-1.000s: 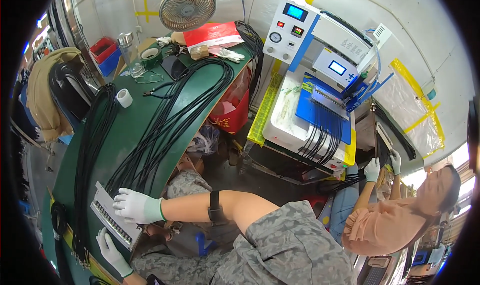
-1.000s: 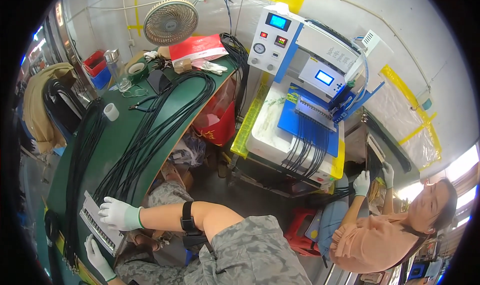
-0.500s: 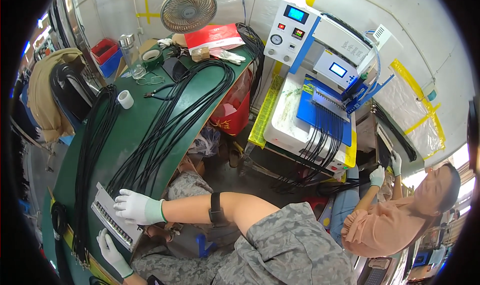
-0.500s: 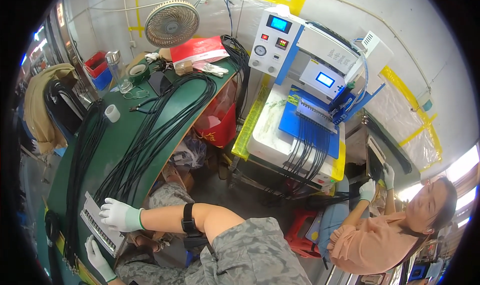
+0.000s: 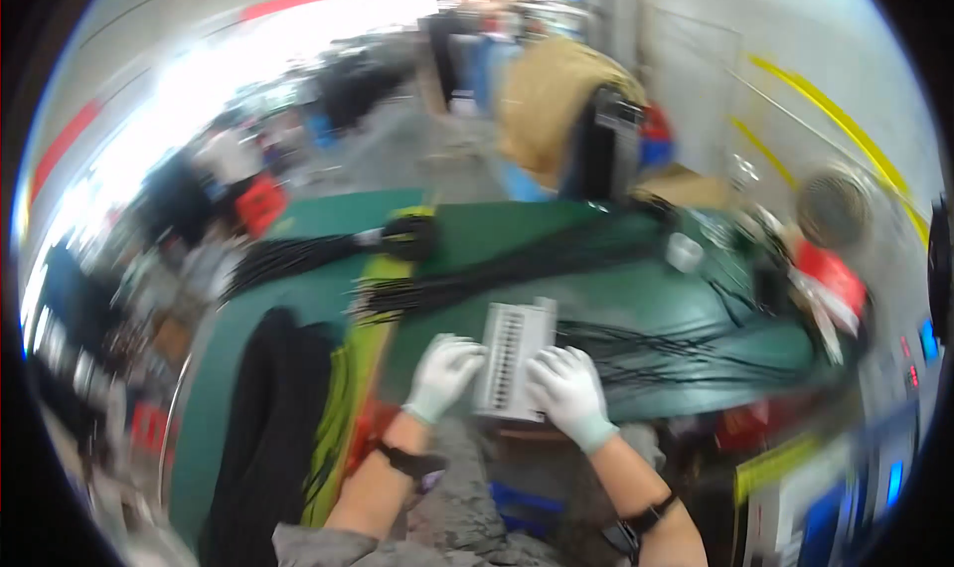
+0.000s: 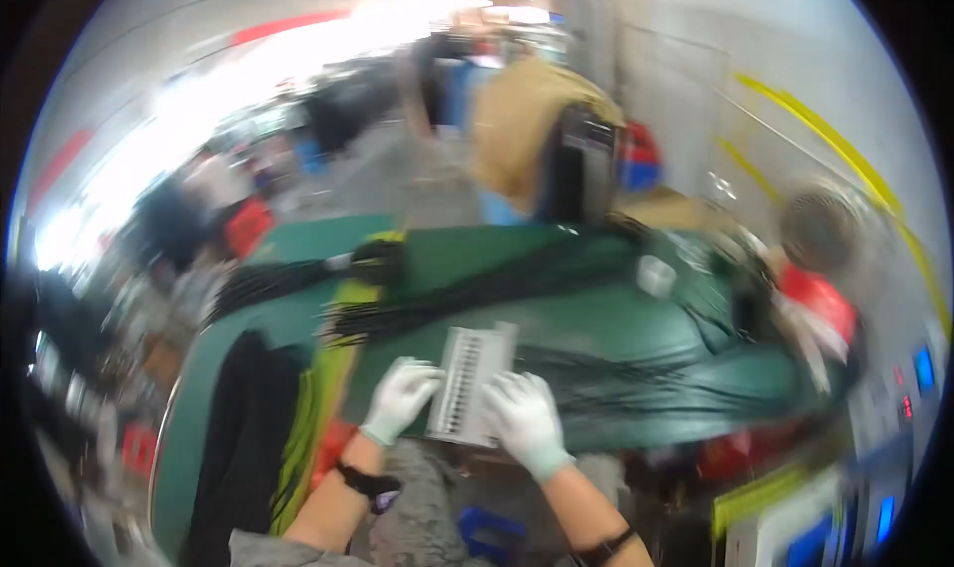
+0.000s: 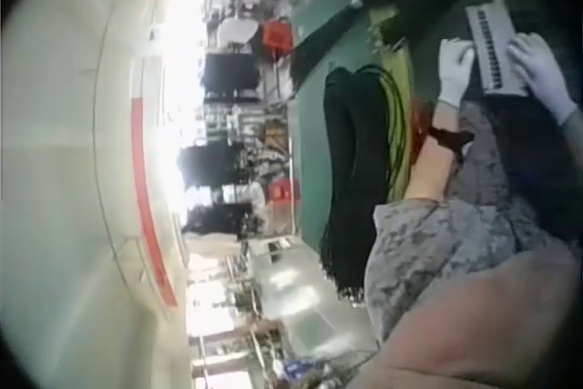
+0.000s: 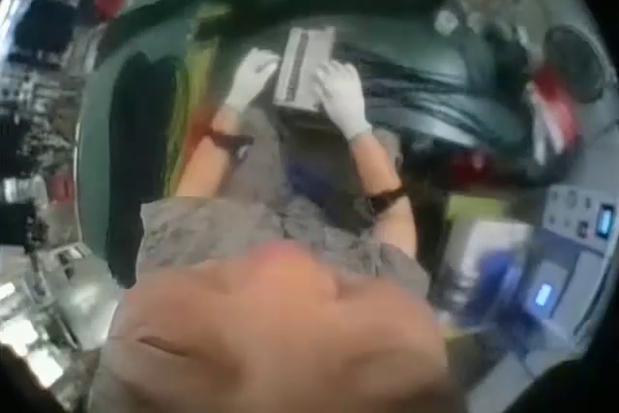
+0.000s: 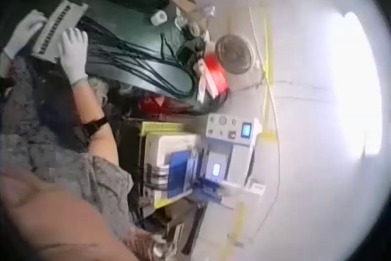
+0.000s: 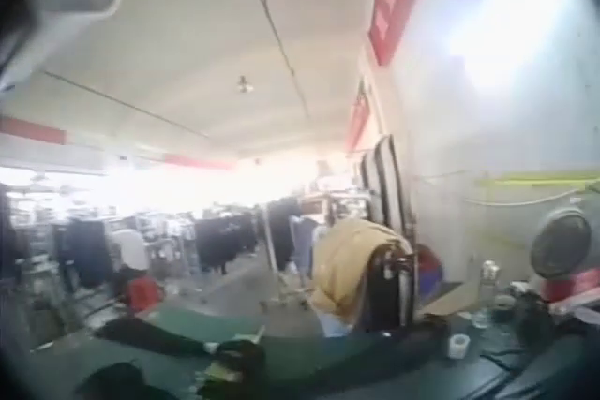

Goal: Assembling a wiring harness by precisely inserting multiple wires into a connector block and using a crimping machine to secure them.

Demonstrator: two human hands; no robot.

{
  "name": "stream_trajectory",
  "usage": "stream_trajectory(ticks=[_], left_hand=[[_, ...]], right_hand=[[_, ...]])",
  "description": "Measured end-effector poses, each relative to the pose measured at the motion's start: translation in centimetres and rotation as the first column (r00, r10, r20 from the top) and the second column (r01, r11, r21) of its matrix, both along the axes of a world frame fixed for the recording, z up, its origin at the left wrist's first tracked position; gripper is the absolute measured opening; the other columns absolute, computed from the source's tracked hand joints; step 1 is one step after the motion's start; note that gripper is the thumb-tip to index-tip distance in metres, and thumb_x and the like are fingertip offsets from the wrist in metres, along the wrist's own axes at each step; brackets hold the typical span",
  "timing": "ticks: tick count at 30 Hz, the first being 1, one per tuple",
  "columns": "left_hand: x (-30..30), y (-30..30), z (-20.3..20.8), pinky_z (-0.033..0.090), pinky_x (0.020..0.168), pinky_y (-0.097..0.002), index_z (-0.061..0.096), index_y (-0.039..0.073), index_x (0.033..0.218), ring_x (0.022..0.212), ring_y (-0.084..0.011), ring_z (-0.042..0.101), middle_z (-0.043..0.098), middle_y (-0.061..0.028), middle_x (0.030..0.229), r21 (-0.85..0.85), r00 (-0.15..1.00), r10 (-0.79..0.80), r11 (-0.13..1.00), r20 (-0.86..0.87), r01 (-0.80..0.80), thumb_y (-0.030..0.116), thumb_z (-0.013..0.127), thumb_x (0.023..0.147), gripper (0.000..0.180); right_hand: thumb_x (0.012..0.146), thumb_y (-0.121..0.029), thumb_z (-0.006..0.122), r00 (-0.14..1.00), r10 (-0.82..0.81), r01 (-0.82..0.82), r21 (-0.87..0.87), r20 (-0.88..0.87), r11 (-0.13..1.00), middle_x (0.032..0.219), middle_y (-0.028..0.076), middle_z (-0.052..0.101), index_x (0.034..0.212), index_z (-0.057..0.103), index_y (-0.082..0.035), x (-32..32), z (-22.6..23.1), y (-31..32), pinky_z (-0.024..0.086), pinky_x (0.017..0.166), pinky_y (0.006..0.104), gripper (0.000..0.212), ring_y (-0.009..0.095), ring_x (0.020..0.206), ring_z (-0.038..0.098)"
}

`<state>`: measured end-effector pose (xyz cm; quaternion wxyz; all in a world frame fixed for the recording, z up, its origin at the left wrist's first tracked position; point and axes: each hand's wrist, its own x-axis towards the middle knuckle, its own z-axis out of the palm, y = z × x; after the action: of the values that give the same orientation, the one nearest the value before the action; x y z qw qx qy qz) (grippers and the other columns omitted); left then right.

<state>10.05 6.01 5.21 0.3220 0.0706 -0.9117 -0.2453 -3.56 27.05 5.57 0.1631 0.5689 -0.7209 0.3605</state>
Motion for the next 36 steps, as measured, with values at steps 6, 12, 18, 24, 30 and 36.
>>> stream_trajectory(ticks=[6,12,18,24,30,36], left_hand=[[-1.3,0.2,-1.0,0.033,0.108,-0.0455,0.070,0.009,0.104,0.113,-0.0288,0.057,0.067,-0.0110,0.107,0.133,0.992,0.001,0.991,0.130,-0.019,0.023,0.059,0.091,0.022],[-1.6,-0.3,-1.5,0.033,0.109,-0.0464,0.070,0.009,0.103,0.113,-0.0285,0.057,0.067,-0.0110,0.106,0.127,0.994,0.008,0.992,0.107,-0.021,0.024,0.059,0.091,0.022],[-2.2,0.3,-1.9,0.038,0.102,-0.0459,0.071,0.009,0.091,0.097,-0.0279,0.060,0.068,-0.0069,0.091,0.124,1.000,-0.010,0.992,0.005,0.009,0.024,0.061,0.086,0.019],[-1.4,0.4,-2.6,0.042,0.095,-0.0429,0.071,0.009,0.087,0.092,-0.0293,0.059,0.067,-0.0075,0.088,0.127,1.000,0.000,0.992,-0.031,0.004,0.022,0.060,0.086,0.017],[-1.9,0.4,0.7,0.046,0.081,-0.0418,0.072,0.008,0.086,0.090,-0.0283,0.060,0.069,-0.0088,0.092,-0.020,0.998,-0.043,0.999,-0.040,0.042,0.025,0.062,0.084,0.019],[1.7,-4.0,-0.7,0.047,0.086,-0.0371,0.070,0.002,0.098,0.095,-0.0260,0.060,0.065,-0.0139,0.093,0.316,0.998,0.047,0.948,-0.036,-0.033,0.010,0.058,0.091,0.016]], right_hand=[[0.079,-0.016,0.064,1.000,-0.006,0.005,0.092,0.013,0.996,0.114,0.016,0.062,0.107,0.064,-0.002,0.0,0.4,1.2,0.037,0.101,0.0490,0.031,0.035,0.112,0.055],[0.079,-0.019,0.064,0.999,-0.020,0.023,0.071,-0.049,0.997,0.113,0.017,0.062,0.105,0.063,-0.002,-0.8,-0.9,0.6,0.035,0.102,0.0499,0.031,0.035,0.112,0.054],[0.080,-0.014,0.063,1.000,0.025,-0.022,0.153,-0.015,0.988,0.117,0.019,0.061,0.108,0.063,0.000,-0.8,-0.5,1.2,0.035,0.104,0.0501,0.031,0.037,0.115,0.053],[0.084,-0.006,0.058,0.979,-0.033,0.056,-0.110,0.200,0.992,0.122,0.020,0.060,0.118,0.061,0.004,0.2,-0.9,4.4,0.035,0.107,0.0439,0.035,0.036,0.120,0.052],[0.090,-0.005,0.058,0.675,-0.368,0.545,-0.096,0.639,0.833,0.123,0.018,0.061,0.119,0.061,0.006,4.0,0.2,15.1,0.043,0.100,0.0360,0.031,0.027,0.117,0.056],[0.090,-0.024,0.062,0.698,-0.419,0.506,0.015,0.581,0.863,0.116,0.014,0.065,0.115,0.065,-0.006,7.1,-1.6,16.5,0.046,0.097,0.0380,0.031,0.030,0.109,0.061]])
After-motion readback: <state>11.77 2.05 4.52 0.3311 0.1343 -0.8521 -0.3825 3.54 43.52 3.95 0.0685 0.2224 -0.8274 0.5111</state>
